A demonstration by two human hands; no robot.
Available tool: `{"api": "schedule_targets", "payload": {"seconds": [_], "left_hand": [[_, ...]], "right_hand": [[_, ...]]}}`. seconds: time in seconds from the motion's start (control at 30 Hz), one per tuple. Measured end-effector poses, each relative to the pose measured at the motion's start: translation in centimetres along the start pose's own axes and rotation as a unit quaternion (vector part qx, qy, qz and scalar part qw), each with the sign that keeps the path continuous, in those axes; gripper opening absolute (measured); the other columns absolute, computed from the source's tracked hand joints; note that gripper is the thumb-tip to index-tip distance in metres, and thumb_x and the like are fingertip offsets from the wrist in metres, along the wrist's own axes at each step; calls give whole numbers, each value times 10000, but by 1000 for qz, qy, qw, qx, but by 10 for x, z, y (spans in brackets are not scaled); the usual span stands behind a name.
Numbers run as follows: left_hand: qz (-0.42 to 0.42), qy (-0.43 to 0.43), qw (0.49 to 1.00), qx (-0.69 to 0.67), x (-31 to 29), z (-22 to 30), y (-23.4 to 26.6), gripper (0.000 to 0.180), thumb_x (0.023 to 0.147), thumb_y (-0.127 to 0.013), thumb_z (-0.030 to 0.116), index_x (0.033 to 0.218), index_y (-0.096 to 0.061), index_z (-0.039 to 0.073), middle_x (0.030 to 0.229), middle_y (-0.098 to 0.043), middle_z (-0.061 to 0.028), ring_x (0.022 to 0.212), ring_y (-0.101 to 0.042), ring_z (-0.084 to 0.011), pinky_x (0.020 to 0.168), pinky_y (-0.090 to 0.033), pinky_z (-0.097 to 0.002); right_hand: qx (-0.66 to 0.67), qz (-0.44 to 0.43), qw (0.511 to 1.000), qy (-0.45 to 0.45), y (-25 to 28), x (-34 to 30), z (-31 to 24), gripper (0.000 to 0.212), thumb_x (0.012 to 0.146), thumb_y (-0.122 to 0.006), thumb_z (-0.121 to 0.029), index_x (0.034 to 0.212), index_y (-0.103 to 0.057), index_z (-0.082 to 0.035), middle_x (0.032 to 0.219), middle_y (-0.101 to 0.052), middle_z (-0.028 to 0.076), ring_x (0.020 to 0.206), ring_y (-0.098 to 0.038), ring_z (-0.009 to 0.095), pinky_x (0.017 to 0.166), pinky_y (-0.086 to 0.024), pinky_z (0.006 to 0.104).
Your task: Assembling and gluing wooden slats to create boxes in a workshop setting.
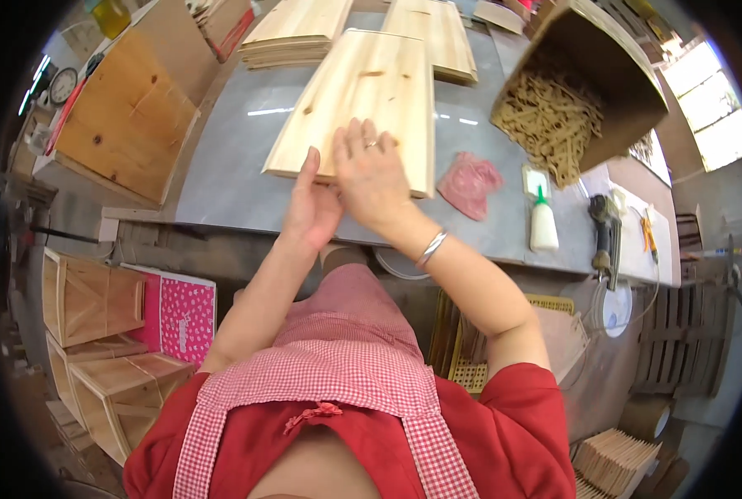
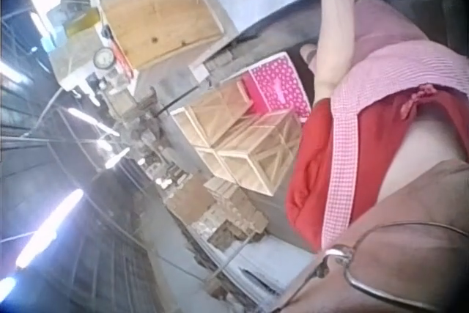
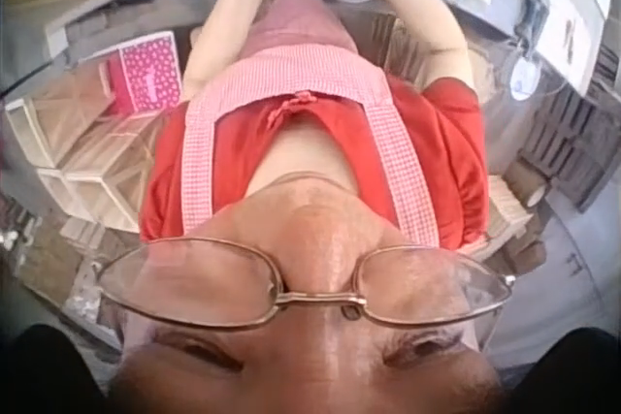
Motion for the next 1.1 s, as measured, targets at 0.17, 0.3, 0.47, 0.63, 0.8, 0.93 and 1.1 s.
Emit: {"api": "schedule_targets", "payload": {"seconds": [0.17, 0.3, 0.47, 0.63, 0.8, 0.93, 1.1], "left_hand": [[77, -35, 996, -5, -22, 7, 46, 474, 920, -690, 183, 1353, -536, 66, 1323, -611, -85, 1220, -575, -241, 1079, -446, -407], [83, -76, 993, -24, -76, 53, 62, 510, 901, -678, 145, 1374, -520, 38, 1358, -610, -93, 1274, -564, -248, 1113, -431, -428], [61, -141, 988, -24, -127, 91, 76, 539, 919, -644, 150, 1424, -489, 41, 1422, -575, -93, 1309, -546, -265, 1133, -413, -458], [-8, -164, 985, -57, -145, 113, 74, 576, 927, -637, 191, 1456, -458, 52, 1456, -545, -98, 1351, -506, -271, 1146, -385, -506], [3, -178, 983, -39, -161, 128, 82, 622, 932, -630, 222, 1491, -415, 52, 1482, -516, -111, 1383, -467, -289, 1160, -355, -529], [37, -166, 985, -2, -183, 127, 116, 632, 929, -631, 228, 1492, -409, 45, 1481, -512, -122, 1363, -488, -295, 1141, -388, -522], [138, -89, 986, -4, -183, 90, 184, 639, 903, -655, 191, 1475, -418, 36, 1466, -519, -126, 1310, -540, -293, 1079, -470, -491]], "right_hand": [[356, 21, 934, -22, 43, -49, 4, 512, 819, -744, -289, 1233, -636, -10, 1217, -652, 208, 1146, -613, 388, 1012, -462, 464], [162, 123, 954, -222, 27, -109, 118, 490, 867, -702, -292, 1257, -625, -5, 1243, -636, 248, 1174, -588, 433, 1052, -451, 450], [-15, -87, 955, -284, -113, -142, 145, 619, 932, -568, -303, 1441, -437, 24, 1467, -434, 310, 1392, -357, 480, 1143, -281, 580], [235, -47, 969, -54, -109, -40, -94, 496, 829, -571, -145, 1299, -543, 10, 1355, -502, 262, 1264, -471, 460, 986, -410, 631], [286, 6, 957, 51, -104, -49, -111, 522, 810, -614, -121, 1320, -541, -32, 1356, -511, 239, 1291, -478, 429, 1056, -390, 567], [120, 38, 985, -120, -86, -107, 37, 480, 890, -545, -93, 1365, -497, -50, 1356, -500, 253, 1286, -465, 431, 1100, -349, 559], [-52, -13, 965, -256, -124, -167, 190, 499, 992, -453, -242, 1455, -442, -56, 1452, -459, 249, 1372, -396, 427, 1159, -263, 555]]}}
Point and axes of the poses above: each hand's wrist, its own x-axis towards the middle knuckle, its own y-axis out of the back of the hand, z = x × y, the point moved 7 cm from there along x, towards the middle knuckle
